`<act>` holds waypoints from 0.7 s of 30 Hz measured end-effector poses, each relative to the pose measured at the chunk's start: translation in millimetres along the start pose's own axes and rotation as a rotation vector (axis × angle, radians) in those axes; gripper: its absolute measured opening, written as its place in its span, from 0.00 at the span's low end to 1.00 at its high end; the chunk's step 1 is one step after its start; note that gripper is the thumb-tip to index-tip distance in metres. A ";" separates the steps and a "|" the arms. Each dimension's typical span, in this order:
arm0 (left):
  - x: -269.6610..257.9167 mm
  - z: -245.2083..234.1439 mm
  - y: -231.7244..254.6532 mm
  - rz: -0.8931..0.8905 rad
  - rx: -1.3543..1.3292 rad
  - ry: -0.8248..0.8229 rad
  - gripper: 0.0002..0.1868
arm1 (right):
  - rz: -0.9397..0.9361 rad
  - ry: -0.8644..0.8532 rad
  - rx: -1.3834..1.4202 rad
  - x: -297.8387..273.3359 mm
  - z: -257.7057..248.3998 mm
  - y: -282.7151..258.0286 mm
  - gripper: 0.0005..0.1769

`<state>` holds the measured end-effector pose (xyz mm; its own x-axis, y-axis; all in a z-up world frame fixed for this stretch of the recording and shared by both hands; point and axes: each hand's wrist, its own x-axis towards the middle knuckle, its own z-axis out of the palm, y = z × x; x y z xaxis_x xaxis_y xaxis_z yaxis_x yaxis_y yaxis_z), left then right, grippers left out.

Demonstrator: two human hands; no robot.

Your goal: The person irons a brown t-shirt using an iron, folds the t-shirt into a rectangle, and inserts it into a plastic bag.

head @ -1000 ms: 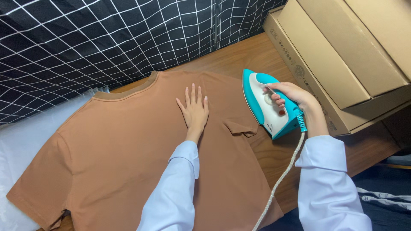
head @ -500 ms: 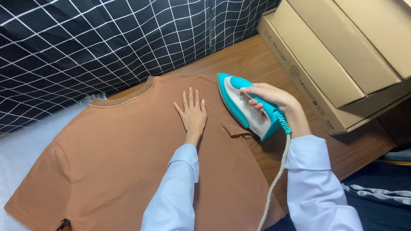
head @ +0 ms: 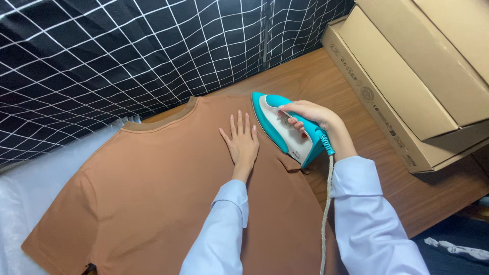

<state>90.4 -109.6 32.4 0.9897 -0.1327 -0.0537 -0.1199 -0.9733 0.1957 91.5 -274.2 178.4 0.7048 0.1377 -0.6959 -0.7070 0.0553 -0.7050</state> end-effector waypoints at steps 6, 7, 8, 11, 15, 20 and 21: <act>-0.9 -1.1 -1.4 0.014 0.007 0.030 0.25 | -0.003 0.005 -0.003 -7.1 -4.0 -1.2 0.14; -1.2 -0.8 -1.2 0.015 0.007 0.029 0.25 | -0.002 0.005 -0.002 -7.5 -8.3 0.1 0.14; -1.2 -0.7 -1.2 0.010 0.006 0.032 0.25 | -0.008 0.019 0.003 -7.7 -12.6 1.3 0.15; -1.6 -2.0 -1.6 0.008 0.002 0.042 0.25 | -0.018 0.049 0.022 -11.6 -25.2 5.5 0.16; -0.7 2.2 -1.4 0.006 -0.014 0.044 0.25 | -0.022 0.115 0.042 -30.7 -36.4 6.0 0.17; 1.1 6.7 -2.1 0.007 -0.013 0.047 0.26 | -0.044 0.206 0.037 -45.8 -52.3 13.8 0.17; 0.8 7.1 -2.0 0.001 -0.002 0.045 0.25 | -0.054 0.231 0.038 -48.0 -55.4 16.8 0.17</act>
<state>90.9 -109.1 25.0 0.9921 -0.1251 -0.0098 -0.1208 -0.9728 0.1975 49.1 -334.6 192.4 0.7331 -0.0962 -0.6733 -0.6666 0.0944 -0.7394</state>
